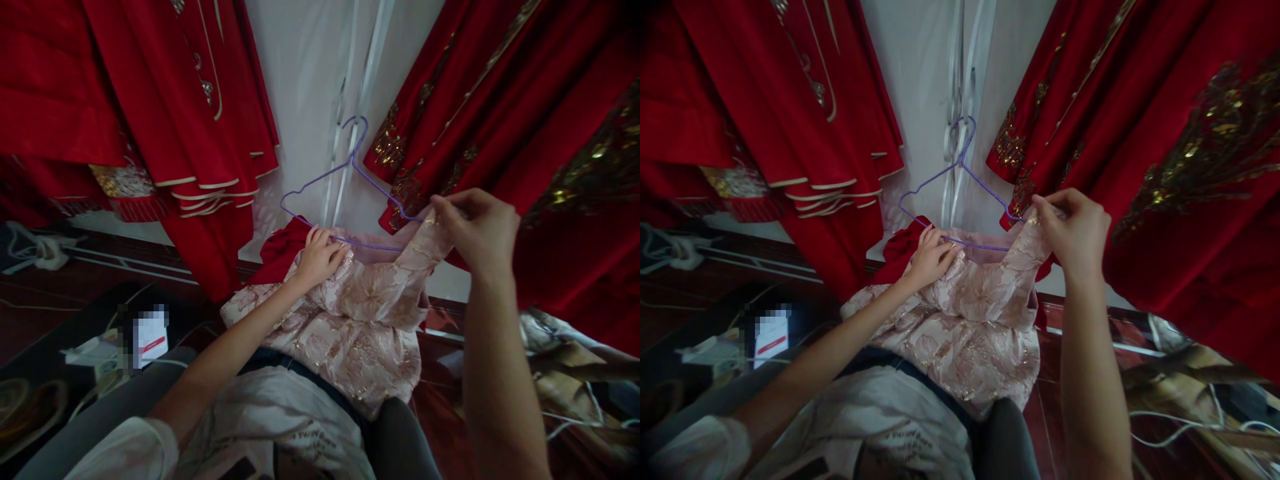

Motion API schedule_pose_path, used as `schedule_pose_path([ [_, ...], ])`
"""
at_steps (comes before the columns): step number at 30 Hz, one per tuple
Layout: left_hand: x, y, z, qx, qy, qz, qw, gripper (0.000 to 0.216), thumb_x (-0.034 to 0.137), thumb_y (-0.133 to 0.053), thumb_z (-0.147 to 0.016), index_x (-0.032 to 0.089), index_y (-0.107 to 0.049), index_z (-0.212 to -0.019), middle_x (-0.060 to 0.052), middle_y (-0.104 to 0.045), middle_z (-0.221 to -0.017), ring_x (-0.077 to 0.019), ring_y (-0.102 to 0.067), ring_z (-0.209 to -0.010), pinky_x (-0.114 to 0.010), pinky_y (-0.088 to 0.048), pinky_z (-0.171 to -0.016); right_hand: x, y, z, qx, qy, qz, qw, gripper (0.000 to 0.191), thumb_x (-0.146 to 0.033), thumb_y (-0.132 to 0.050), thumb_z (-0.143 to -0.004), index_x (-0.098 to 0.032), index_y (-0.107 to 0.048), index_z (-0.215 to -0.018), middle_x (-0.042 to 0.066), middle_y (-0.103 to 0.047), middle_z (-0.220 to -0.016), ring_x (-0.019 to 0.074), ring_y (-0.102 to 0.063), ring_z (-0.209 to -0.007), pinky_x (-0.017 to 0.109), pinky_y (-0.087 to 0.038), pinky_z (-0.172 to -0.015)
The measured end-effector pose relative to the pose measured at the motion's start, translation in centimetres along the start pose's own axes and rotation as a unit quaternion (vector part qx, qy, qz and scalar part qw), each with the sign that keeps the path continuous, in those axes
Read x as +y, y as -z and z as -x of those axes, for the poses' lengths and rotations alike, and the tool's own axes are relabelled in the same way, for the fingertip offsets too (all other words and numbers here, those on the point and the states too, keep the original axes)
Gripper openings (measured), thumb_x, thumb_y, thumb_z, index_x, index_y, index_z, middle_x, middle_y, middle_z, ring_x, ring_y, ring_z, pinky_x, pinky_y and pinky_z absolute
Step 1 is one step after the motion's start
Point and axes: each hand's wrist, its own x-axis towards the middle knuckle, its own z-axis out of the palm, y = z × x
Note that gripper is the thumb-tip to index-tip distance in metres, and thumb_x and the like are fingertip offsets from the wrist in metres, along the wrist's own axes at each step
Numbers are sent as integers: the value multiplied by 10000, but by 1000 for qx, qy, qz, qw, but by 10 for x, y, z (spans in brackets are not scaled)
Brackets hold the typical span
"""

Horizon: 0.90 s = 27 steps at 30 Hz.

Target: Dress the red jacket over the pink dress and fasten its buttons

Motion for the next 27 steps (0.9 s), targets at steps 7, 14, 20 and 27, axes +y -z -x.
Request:
schedule_pose_path([
  [7, 26, -5, -3, -6, 33, 54, 998, 326, 456, -489, -920, 249, -723, -828, -67, -602, -1102, -213, -498, -1148, -509, -218, -1155, -35, -59, 4, 11, 11, 15, 1000, 325, -477, -476, -916, -210, -630, -1020, 99, -673, -949, 257, -639, -899, 394, -459, -807],
  [14, 7, 12, -5, -27, 6, 90, 996, 305, 465, -501, -915, 246, -697, -833, -41, -609, -1154, -193, -503, -1174, -516, -159, -1169, 4, -88, 13, -4, 42, -28, 999, 328, -458, -391, -945, -191, -534, -1072, 110, -644, -943, 256, -632, -886, 391, -445, -826],
  [20, -41, 52, -24, -74, -2, 227, 971, 308, 442, -541, -894, 174, -603, -755, -76, -654, -1134, -173, -592, -1048, -357, -439, -971, 7, -77, 7, 5, 50, -12, 999, 296, -454, -422, -924, -219, -580, -1010, 89, -646, -929, 249, -617, -911, 400, -426, -866],
  [27, -132, 86, 8, 102, 249, 208, 940, 376, 525, -621, -793, 152, -653, -754, -10, -641, -695, -115, -541, -619, -219, -418, -587, 19, -72, -8, 8, 44, -17, 999, 286, -473, -455, -905, -227, -594, -947, 61, -627, -838, 220, -610, -819, 342, -442, -776],
])
